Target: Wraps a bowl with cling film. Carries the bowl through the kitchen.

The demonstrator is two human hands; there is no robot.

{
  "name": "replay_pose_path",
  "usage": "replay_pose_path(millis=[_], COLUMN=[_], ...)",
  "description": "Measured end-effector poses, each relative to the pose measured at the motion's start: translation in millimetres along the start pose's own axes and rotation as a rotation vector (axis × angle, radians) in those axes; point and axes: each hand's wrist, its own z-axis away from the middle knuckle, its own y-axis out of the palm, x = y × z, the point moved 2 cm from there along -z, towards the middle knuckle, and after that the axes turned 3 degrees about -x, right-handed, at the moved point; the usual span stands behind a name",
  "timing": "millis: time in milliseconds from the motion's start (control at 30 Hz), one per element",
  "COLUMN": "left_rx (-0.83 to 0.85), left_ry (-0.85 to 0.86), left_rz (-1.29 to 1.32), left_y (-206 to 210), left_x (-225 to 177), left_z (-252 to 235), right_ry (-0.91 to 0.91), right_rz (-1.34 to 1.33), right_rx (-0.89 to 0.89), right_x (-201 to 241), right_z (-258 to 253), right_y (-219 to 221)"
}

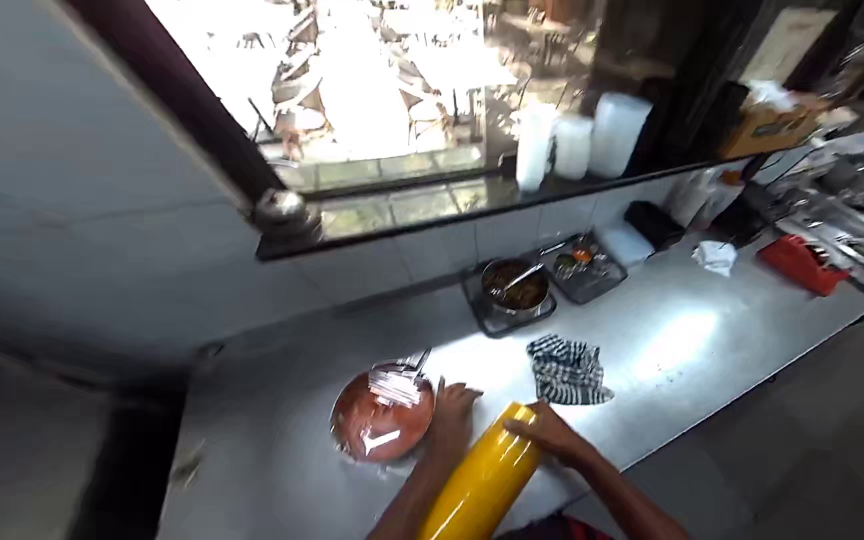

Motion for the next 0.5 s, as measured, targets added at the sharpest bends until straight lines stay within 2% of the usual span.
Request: replay_pose_path(millis=[167,300,500], left_rx=[-0.049,-0.036,-0.051], left_ry=[-0.034,0.028,0.095], left_rz=[0.060,-0.011,-0.020], left_y=[3.1,3.3,-1.9], left_x=[3.6,2.3,-6.9], left_z=[4.7,6.7,7.6], right_ry=[-0.038,-0.062,-0.092], right_rz=[-0.125,-0.195,-0.241], right_rx=[-0.039,-0.109,-0.252], right_x=[-20.9,-34.5,-31.8], right_z=[17.1,39.8,84.6], right_y=[-3.7,-6.1,-5.7])
